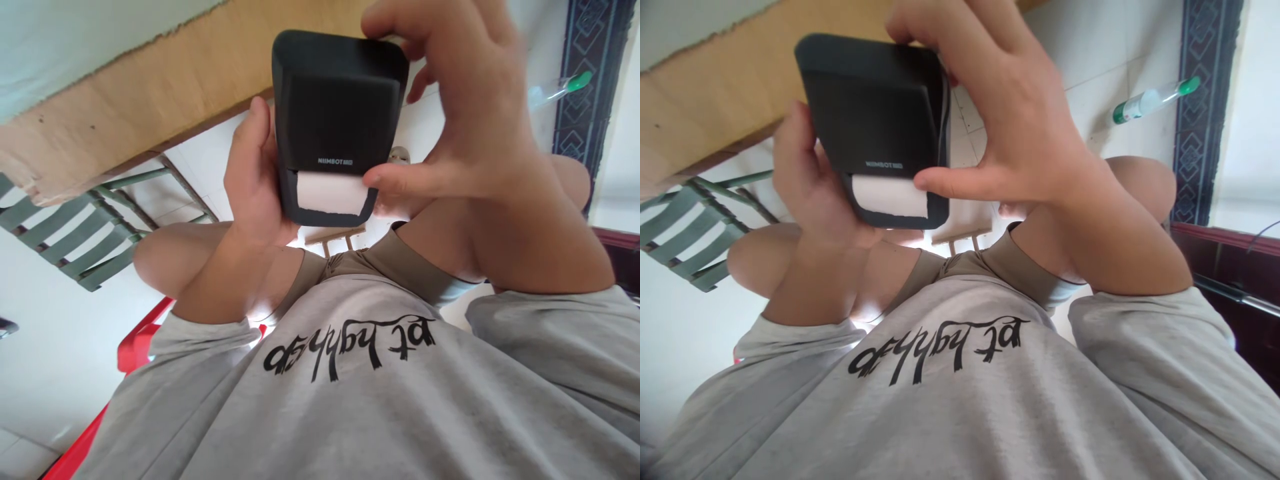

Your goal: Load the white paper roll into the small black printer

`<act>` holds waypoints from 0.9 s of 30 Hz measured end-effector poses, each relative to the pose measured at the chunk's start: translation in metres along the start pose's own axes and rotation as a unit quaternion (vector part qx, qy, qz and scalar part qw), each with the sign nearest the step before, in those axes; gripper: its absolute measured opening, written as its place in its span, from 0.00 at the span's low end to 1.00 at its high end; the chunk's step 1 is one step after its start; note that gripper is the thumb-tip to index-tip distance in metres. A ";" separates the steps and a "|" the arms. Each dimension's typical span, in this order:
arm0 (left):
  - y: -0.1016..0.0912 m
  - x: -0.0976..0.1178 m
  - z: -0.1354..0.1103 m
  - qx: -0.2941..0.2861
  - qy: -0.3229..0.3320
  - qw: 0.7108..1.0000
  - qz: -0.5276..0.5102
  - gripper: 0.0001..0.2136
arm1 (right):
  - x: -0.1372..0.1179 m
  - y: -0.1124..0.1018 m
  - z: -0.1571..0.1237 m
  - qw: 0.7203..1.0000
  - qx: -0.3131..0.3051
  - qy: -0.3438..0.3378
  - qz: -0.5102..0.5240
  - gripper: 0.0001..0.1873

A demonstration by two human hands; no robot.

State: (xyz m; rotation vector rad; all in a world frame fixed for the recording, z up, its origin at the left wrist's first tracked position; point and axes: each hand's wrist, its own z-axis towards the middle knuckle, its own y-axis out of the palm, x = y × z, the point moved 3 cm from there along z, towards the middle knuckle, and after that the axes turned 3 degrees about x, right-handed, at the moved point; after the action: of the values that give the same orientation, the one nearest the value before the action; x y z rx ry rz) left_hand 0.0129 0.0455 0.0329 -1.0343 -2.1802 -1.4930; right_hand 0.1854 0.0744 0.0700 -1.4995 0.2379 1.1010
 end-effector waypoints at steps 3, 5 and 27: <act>0.004 -0.006 -0.004 0.047 0.011 0.999 0.023 0.19 | -0.002 0.008 0.006 0.991 -0.026 0.120 0.052 0.44; 0.000 -0.010 -0.005 0.057 0.019 0.997 0.046 0.15 | -0.002 0.011 0.009 0.982 -0.043 0.167 0.083 0.44; -0.030 -0.023 -0.001 -0.019 0.018 0.993 0.118 0.14 | -0.006 0.028 0.017 0.912 -0.167 0.204 -0.316 0.26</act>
State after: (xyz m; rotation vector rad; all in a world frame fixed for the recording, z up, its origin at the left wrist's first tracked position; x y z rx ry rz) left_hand 0.0073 0.0295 -0.0012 -1.2205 -1.9326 -1.4381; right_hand 0.1544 0.0790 0.0589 -1.9213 -0.1626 0.3079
